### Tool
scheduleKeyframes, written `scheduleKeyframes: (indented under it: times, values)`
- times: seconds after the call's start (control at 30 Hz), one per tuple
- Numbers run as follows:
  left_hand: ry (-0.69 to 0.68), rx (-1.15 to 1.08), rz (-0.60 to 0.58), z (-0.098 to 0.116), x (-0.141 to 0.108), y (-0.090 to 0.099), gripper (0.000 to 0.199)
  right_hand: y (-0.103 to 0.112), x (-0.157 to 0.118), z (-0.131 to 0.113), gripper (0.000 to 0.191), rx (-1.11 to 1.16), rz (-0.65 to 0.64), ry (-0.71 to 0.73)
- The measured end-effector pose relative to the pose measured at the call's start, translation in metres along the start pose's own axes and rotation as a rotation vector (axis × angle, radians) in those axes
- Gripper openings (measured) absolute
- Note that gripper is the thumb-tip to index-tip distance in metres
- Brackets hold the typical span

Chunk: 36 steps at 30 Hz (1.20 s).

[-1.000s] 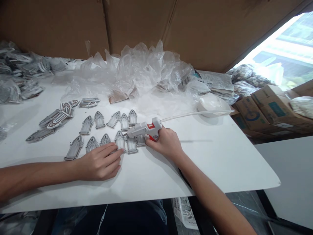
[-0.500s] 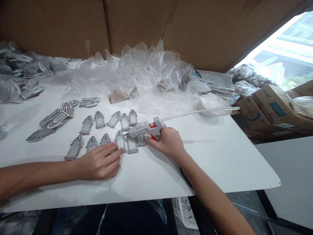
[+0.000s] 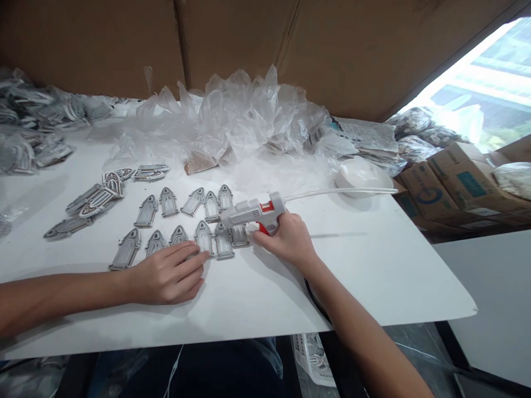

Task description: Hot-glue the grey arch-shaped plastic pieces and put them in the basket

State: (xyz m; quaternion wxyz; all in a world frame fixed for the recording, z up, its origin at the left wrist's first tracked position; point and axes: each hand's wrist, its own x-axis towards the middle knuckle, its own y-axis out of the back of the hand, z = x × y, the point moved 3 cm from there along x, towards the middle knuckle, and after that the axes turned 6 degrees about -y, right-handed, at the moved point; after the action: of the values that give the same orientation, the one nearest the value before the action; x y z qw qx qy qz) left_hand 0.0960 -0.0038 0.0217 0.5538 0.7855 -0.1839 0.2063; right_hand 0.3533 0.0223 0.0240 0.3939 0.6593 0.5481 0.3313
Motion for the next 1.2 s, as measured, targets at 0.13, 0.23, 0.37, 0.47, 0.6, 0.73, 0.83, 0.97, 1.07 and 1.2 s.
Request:
scheduleKeyframes:
  times: [0.13,0.23,0.37,0.47,0.6,0.73,0.83,0.97,1.07,1.2]
  values:
    - [-0.026,0.002,0.065,0.0,0.001,0.003,0.014,0.005,-0.001,-0.002,0.028,0.1,0.023,0.047]
    - [-0.034,0.004,0.122,-0.001,0.001,0.006,0.016,0.004,-0.001,-0.004,0.033,0.099,-0.009,0.095]
    - [-0.02,0.028,0.109,-0.001,0.002,0.006,0.018,-0.001,-0.002,-0.004,0.032,0.043,-0.092,0.14]
    - [-0.024,0.03,0.108,-0.001,0.002,0.006,0.018,-0.004,-0.003,-0.004,0.028,-0.019,-0.137,0.16]
    - [-0.03,0.026,0.104,-0.002,0.002,0.005,0.017,-0.005,-0.003,-0.005,0.028,-0.103,-0.171,0.147]
    - [-0.034,0.018,0.112,-0.002,0.003,0.005,0.016,-0.006,-0.004,-0.006,0.028,-0.141,-0.206,0.15]
    - [-0.034,0.009,0.113,-0.002,0.003,0.006,0.016,-0.007,-0.004,-0.005,0.03,-0.18,-0.223,0.137]
    - [-0.041,-0.021,0.115,-0.002,0.004,0.006,0.018,-0.007,-0.004,-0.004,0.031,-0.196,-0.236,0.147]
    - [-0.044,-0.024,0.114,-0.002,0.004,0.006,0.019,-0.007,-0.003,-0.004,0.032,-0.207,-0.228,0.152]
    - [-0.046,-0.011,0.116,-0.002,0.003,0.006,0.019,-0.008,-0.003,-0.003,0.036,-0.214,-0.23,0.158]
